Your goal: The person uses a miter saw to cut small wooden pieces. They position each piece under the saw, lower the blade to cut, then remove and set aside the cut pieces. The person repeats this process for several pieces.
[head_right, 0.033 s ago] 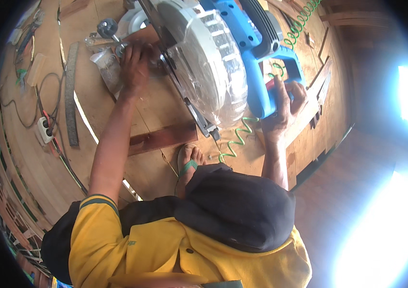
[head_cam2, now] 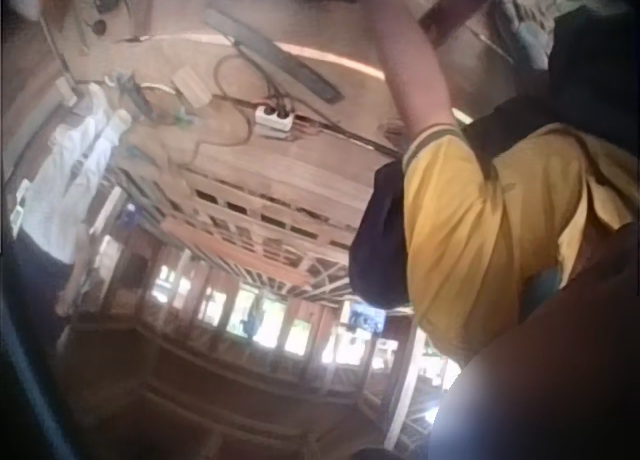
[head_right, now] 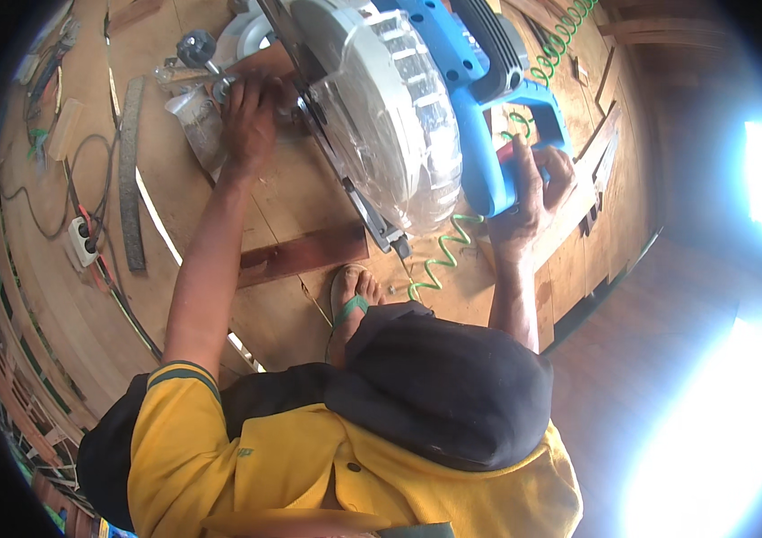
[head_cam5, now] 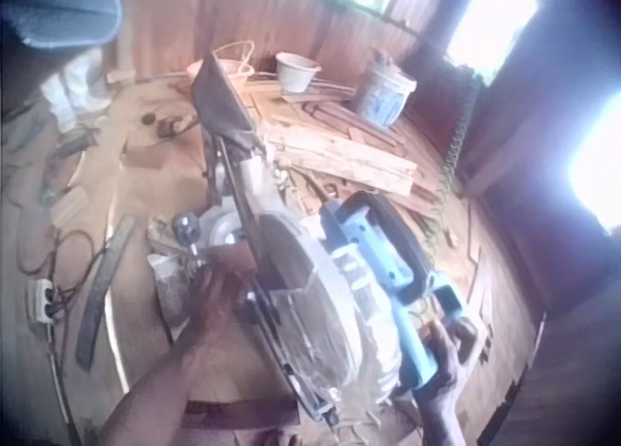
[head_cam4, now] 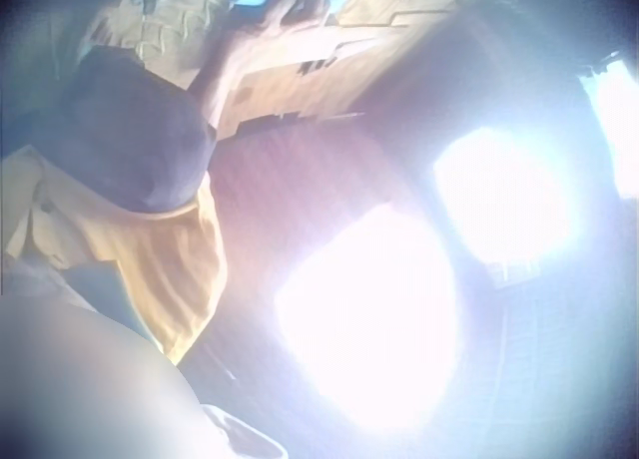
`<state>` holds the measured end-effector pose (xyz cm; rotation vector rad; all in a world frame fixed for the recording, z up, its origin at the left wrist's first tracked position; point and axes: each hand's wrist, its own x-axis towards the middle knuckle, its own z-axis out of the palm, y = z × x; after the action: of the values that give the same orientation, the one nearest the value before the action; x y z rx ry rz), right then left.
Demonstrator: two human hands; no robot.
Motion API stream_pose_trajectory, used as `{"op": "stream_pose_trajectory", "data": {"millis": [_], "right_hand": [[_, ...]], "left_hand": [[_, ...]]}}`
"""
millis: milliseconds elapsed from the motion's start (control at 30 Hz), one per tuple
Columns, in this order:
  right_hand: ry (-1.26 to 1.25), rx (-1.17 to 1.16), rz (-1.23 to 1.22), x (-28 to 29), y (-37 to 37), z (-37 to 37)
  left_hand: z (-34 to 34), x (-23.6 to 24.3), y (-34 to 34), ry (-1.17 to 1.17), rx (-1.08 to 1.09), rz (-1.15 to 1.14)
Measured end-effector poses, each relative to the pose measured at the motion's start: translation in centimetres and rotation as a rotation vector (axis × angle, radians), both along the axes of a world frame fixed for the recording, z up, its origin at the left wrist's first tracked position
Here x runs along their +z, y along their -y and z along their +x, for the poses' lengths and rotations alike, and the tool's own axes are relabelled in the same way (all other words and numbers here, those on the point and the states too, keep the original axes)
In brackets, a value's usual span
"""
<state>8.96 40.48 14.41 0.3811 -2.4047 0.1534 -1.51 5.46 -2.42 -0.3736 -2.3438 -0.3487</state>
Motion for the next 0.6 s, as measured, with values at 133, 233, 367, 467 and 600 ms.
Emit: {"op": "stream_pose_trajectory", "data": {"millis": [133, 233, 367, 467, 600], "right_hand": [[-0.043, -0.013, -0.027, -0.07, 0.08, -0.43], [-0.072, -0.027, -0.022, 0.43, 0.27, -0.89], [-0.026, -0.030, -0.052, 0.74, 0.48, -0.83], [-0.021, -0.035, -0.045, 0.70, 0.38, -0.75], [-0.023, -0.064, -0.057, 0.08, 0.47, -0.42]], "left_hand": [[-0.68, 0.08, -0.15, 0.001, 0.024, -0.018], [-0.84, -0.15, -0.10, 0.000, 0.025, -0.021], [-0.87, -0.06, -0.07, -0.009, 0.036, -0.028], [-0.99, 0.10, 0.02, -0.021, 0.018, -0.033], [-0.72, 0.39, 0.11, 0.003, 0.034, -0.054]]}}
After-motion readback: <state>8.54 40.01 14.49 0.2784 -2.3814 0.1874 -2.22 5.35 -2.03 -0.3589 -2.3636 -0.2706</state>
